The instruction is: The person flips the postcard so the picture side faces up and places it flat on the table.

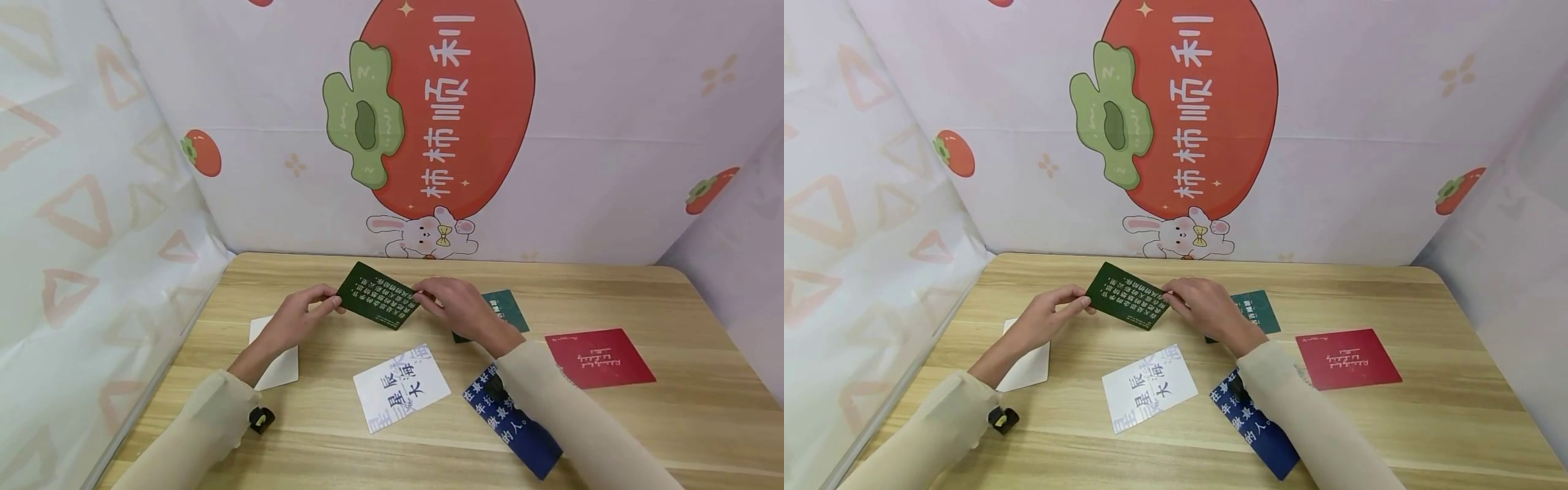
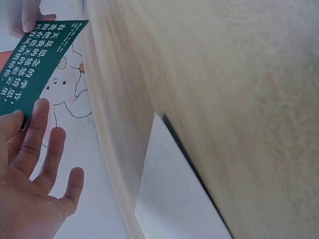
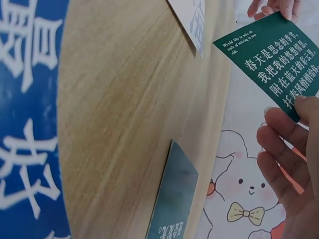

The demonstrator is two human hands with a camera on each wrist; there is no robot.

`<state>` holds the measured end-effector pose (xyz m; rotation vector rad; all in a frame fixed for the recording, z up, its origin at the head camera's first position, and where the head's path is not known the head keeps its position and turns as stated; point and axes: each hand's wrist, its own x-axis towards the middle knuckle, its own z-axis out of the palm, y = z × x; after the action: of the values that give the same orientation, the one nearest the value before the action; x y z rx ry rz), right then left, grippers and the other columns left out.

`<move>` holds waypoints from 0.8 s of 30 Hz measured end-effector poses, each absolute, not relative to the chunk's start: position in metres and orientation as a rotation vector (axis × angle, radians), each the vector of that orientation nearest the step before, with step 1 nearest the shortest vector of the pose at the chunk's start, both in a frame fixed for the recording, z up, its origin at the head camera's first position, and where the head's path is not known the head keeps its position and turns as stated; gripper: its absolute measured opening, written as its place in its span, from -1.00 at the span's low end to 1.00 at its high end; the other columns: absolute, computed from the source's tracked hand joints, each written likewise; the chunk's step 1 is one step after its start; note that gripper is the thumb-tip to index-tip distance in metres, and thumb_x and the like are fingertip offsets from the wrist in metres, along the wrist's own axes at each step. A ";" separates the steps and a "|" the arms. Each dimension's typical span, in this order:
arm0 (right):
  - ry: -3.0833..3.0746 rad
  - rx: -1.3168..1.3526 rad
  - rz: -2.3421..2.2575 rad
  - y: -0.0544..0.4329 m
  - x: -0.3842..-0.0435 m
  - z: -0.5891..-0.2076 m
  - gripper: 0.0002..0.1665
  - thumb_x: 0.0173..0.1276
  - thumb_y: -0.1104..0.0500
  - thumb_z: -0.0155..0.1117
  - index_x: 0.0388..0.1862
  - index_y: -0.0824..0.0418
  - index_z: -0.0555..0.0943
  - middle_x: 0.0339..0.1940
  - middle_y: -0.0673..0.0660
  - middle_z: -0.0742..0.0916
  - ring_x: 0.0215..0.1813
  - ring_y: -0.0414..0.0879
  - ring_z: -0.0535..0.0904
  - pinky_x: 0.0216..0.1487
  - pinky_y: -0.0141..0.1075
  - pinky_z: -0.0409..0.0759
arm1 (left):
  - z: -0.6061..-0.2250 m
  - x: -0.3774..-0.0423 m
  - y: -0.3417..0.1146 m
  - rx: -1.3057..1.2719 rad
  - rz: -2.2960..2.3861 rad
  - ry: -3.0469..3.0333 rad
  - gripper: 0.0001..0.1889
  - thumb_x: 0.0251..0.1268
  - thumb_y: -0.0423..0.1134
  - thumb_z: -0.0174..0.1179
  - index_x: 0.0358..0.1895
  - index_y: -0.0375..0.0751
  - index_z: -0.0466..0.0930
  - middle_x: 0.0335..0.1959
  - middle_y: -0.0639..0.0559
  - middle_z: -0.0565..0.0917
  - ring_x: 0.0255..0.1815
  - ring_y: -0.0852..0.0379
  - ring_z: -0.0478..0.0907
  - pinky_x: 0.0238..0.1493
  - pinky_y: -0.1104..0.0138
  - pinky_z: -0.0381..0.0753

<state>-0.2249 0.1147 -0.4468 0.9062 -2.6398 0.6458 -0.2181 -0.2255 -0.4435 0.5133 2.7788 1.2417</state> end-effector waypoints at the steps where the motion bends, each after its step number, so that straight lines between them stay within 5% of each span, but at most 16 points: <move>1: -2.638 0.905 0.648 0.114 -0.225 -0.447 -0.72 0.63 0.09 0.38 0.18 0.17 0.79 -0.02 0.09 0.89 -0.13 -0.11 0.76 0.01 -0.16 0.79 | -0.444 -0.218 -0.225 0.511 1.241 2.782 -0.79 0.74 -0.05 0.15 0.03 0.01 0.75 -0.15 0.11 0.88 0.43 -0.13 0.64 0.36 -0.15 0.56; 8: -2.685 0.883 0.653 0.108 -0.226 -0.450 -0.63 0.66 0.11 0.32 0.36 0.12 0.68 -0.28 -0.01 0.82 -0.31 -0.22 0.62 -0.22 -0.27 0.65 | -0.449 -0.220 -0.224 0.465 1.254 2.797 -0.78 0.75 -0.07 0.14 0.10 -0.05 0.74 -0.17 0.04 0.88 0.46 -0.22 0.62 0.42 -0.24 0.53; 14: -2.781 0.833 0.662 0.103 -0.226 -0.453 -0.54 0.69 0.09 0.27 0.49 0.06 0.59 -0.31 -0.05 0.77 -0.34 -0.22 0.56 -0.24 -0.32 0.58 | -0.451 -0.221 -0.223 0.426 1.249 2.800 -0.76 0.75 -0.11 0.14 0.18 -0.10 0.71 -0.19 0.00 0.88 0.41 -0.24 0.66 0.42 -0.23 0.56; 24: -2.807 0.821 0.665 0.097 -0.228 -0.460 -0.51 0.69 0.08 0.26 0.52 0.03 0.55 -0.31 -0.06 0.72 -0.30 -0.20 0.56 -0.19 -0.29 0.59 | -0.449 -0.223 -0.222 0.339 1.214 2.803 -0.72 0.75 -0.10 0.14 0.28 -0.08 0.67 -0.21 0.01 0.87 -0.02 0.00 0.66 -0.01 0.16 0.48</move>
<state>-0.2276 0.0969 -0.4597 0.8213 -2.8070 0.6647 -0.2233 -0.2224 -0.4487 0.3389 2.8028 1.2138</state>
